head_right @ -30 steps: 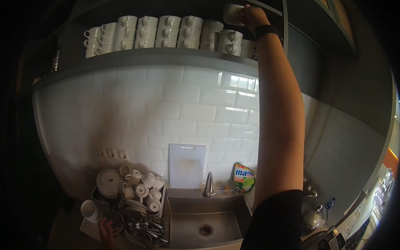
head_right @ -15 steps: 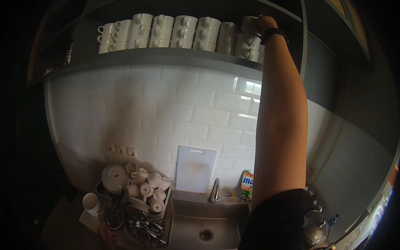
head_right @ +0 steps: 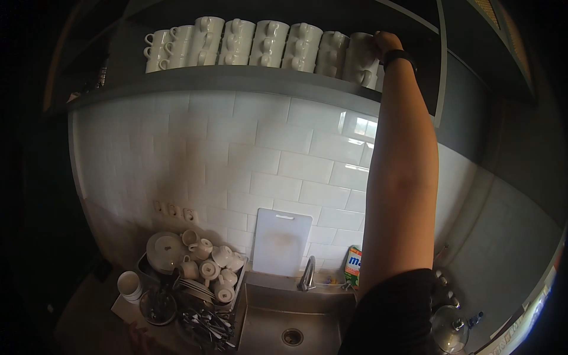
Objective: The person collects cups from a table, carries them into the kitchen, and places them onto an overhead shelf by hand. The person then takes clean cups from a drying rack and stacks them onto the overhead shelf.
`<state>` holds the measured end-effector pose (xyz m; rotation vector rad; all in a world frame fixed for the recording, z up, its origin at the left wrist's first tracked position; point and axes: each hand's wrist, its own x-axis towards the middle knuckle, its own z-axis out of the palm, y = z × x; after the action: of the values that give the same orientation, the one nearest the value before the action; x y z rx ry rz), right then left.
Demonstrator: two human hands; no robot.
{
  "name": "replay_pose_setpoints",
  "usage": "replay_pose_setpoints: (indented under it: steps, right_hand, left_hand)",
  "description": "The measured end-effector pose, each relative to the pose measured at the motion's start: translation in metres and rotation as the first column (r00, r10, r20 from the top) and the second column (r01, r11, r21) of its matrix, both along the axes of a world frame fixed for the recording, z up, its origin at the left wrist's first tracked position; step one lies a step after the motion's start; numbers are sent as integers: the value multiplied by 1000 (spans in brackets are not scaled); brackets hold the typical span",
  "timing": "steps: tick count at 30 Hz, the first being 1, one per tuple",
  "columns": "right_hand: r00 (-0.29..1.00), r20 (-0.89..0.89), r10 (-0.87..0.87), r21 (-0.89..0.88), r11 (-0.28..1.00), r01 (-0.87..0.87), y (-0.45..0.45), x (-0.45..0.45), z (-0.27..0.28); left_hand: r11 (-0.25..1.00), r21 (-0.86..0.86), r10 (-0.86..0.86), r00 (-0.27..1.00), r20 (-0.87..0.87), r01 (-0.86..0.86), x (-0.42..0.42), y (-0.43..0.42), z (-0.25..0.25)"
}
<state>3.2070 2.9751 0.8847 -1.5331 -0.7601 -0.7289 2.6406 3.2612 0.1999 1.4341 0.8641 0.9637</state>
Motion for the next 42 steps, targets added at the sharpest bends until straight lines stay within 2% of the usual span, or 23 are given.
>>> replay_pose_setpoints:
  steps: [1, 4, 7, 13, 16, 19, 22, 25, 28, 31, 34, 38, 40, 42]
  right_hand:
    - [998, 28, -47, -45, 998, 49, 2, 4, 2]
    - [998, 51, 20, -66, 998, -17, -3, -26, -21]
    - [998, -46, -45, -2, 999, 45, 5, -62, -42]
    - [989, 12, -146, -66, 987, 146, 6, -44, -37]
    - [980, -10, -196, -5, 981, 196, 9, -40, -37]
    - [987, -46, -155, 34, 987, 157, 7, -60, -51]
    - [981, -58, -186, -63, 981, 182, 2, -56, -47]
    - [895, 96, -437, -127, 886, 446, 3, -51, -46]
    - [843, 244, -480, -182, 831, 526, 1, -44, -45]
    - [898, 65, -436, -226, 870, 439, 0, -52, -44]
    - [916, 57, -397, -155, 903, 401, -14, 4, -9]
    - [795, 271, -543, 38, 831, 555, -21, -59, -14]
    - [756, 367, -542, 94, 830, 550, -25, -99, -21]
    - [744, 524, -415, 147, 904, 401, -31, -137, -39]
  left_hand:
    - [1000, 7, 0, 1000, 1, 0, 0, 1, -1]
    - [999, 50, 16, 1000, -19, -15, 2, -2, 5]
    - [999, 46, 18, 999, -32, -16, 0, -1, 2]
    - [998, 28, 58, 997, -44, -57, -4, -9, 17]
    - [998, 28, 57, 997, -49, -56, -5, -4, 10]
    - [998, 49, 40, 998, -45, -38, -5, -3, 5]
    - [999, 5, 37, 999, 6, -37, -5, -6, 0]
    - [998, 8, 58, 997, -42, -58, -10, -5, -4]
    - [989, 108, 110, 990, -84, -100, -14, -4, -9]
    - [991, 71, 114, 991, -71, -109, -20, -9, -2]
    - [995, 45, 93, 987, -131, -88, -30, -7, -6]
    - [992, 10, 125, 980, -154, -125, -34, -28, 32]
    - [992, -13, 126, 982, -139, -129, -40, -26, 31]
    - [993, -11, 112, 983, -147, -115, -47, -20, 27]
